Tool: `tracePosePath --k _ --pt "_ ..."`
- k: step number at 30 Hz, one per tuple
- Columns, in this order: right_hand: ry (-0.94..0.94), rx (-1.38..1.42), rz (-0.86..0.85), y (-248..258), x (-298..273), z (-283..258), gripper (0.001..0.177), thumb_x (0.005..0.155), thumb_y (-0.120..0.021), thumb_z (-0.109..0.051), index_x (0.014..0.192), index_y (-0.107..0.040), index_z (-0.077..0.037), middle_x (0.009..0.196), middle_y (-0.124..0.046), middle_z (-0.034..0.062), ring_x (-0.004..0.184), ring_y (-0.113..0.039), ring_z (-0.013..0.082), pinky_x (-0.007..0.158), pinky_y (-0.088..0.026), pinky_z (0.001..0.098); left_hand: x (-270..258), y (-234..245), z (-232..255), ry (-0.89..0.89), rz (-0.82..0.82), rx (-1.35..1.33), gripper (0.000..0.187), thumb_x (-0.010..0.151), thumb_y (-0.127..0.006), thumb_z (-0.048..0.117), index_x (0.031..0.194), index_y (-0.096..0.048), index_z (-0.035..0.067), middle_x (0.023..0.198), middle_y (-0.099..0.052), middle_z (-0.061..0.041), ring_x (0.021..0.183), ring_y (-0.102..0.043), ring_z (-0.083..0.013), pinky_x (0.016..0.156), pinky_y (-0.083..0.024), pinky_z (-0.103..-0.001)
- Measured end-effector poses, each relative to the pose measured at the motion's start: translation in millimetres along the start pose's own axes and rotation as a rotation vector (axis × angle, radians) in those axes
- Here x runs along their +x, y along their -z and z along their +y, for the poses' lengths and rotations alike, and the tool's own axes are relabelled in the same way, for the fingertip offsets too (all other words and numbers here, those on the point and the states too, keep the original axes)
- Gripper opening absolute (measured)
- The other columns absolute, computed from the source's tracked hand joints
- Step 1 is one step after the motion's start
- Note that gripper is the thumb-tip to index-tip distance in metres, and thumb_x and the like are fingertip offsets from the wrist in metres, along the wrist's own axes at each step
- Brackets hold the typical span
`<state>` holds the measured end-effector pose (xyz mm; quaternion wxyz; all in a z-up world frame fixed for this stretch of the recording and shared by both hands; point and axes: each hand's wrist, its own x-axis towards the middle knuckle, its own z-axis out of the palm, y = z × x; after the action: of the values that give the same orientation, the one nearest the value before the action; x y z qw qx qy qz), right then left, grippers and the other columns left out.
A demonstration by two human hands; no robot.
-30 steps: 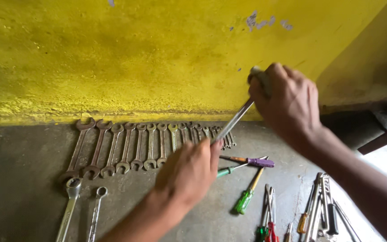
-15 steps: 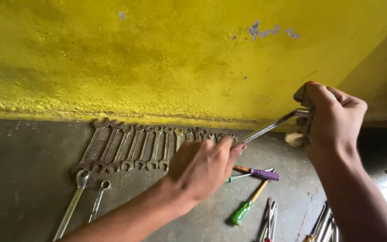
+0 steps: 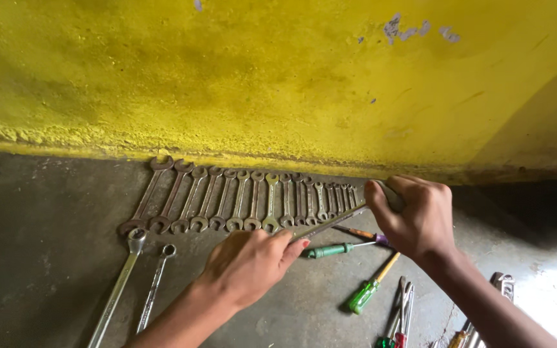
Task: The person cleans various wrenches and screwdrivers by hand using a cloth, picking up each tool one at a time and wiping the metal surfaces.
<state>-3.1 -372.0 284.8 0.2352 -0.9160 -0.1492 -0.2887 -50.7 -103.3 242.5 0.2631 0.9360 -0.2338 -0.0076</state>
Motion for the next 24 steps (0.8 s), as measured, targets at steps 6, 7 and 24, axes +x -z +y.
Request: tracePosePath --k 6,7,24 --pt "-0.563 0.862 -0.155 -11.9 10.0 -47.5 0.028 0.091 -0.066 -0.026 0.076 -0.071 -0.003 0.059 -0.061 0.0058 0.041 -0.054 0.0136 0.035 -0.040 0.0323 -19.9 -22.3 -28.4 0.048 0.070 -0.213 0.044 0.106 -0.044 0.038 0.081 -0.065 0.009 0.044 -0.048 0.001 0.030 -0.038 -0.0120 0.029 -0.028 -0.035" --pt "-0.599 1.015 -0.149 -16.6 12.8 -54.0 0.027 0.093 -0.066 -0.026 0.080 -0.071 -0.002 0.063 -0.061 0.0067 0.045 -0.052 0.0132 0.038 -0.040 0.0311 -22.4 -25.6 -30.6 0.062 0.063 -0.242 0.045 0.107 -0.044 0.037 0.080 -0.064 0.008 0.045 -0.048 0.000 0.030 -0.038 -0.0120 0.029 -0.028 -0.035" --pt "-0.057 -0.337 -0.183 -26.1 21.9 -50.9 0.047 0.102 -0.057 -0.026 0.058 -0.060 -0.010 0.054 -0.057 0.0035 0.044 -0.047 0.0146 0.042 -0.041 0.0314 -19.9 7.2 -27.6 0.193 -0.024 0.020 0.049 0.107 -0.041 0.042 0.087 -0.069 0.006 0.045 -0.054 -0.003 0.030 -0.041 -0.0128 0.029 -0.033 -0.031"
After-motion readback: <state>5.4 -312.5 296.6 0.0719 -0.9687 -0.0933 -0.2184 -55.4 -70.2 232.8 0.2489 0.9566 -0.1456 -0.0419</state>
